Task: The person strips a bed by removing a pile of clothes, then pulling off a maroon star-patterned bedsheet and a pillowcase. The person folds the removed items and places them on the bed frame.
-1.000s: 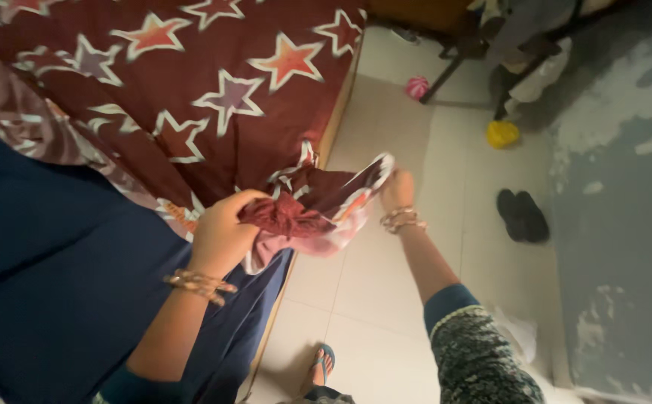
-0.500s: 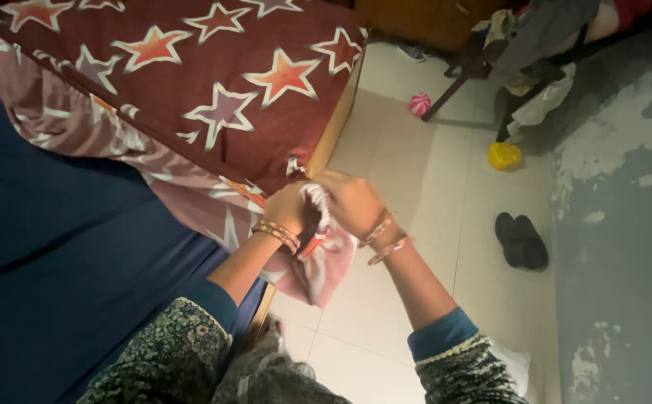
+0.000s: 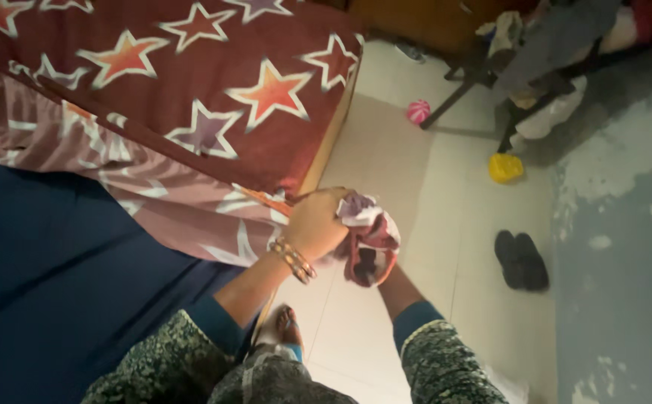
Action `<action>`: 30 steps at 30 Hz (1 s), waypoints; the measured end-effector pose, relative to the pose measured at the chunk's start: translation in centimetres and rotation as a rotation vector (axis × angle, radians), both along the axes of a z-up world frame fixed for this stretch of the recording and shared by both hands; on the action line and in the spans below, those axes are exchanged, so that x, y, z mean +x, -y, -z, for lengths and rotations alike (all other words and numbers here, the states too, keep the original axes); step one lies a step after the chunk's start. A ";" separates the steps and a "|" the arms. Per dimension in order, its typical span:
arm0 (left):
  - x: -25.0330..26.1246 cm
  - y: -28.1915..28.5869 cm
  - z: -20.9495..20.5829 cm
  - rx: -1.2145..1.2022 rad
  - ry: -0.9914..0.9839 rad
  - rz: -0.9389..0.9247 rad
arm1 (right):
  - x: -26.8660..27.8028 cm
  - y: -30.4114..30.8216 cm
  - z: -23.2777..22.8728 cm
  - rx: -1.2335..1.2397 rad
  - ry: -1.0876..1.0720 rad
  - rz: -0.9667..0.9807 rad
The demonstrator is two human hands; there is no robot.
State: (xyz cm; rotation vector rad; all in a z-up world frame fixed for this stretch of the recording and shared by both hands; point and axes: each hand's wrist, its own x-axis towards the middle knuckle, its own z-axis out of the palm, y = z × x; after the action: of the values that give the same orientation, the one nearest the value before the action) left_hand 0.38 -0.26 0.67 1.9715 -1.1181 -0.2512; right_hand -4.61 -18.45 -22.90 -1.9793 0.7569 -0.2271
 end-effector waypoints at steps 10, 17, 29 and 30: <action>5.3 -0.8 -3.0 -0.329 -0.271 0.016 | 6.6 1.2 6.9 0.127 -0.093 0.015; 7.9 -1.8 -2.4 -0.612 -0.651 0.105 | 10.2 0.5 7.9 0.149 -0.100 -0.052; 16.5 0.1 -5.1 -0.046 0.096 -0.279 | 22.5 6.7 -2.8 -0.045 0.309 -0.185; 16.8 0.9 -4.8 0.090 0.143 -0.317 | 22.6 9.4 -6.3 -0.142 0.394 -0.128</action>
State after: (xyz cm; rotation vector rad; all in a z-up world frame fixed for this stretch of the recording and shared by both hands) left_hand 17.15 -1.11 5.49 2.2404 -0.8755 0.0089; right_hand 17.97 -27.83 -16.61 -2.0203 0.3670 -0.5870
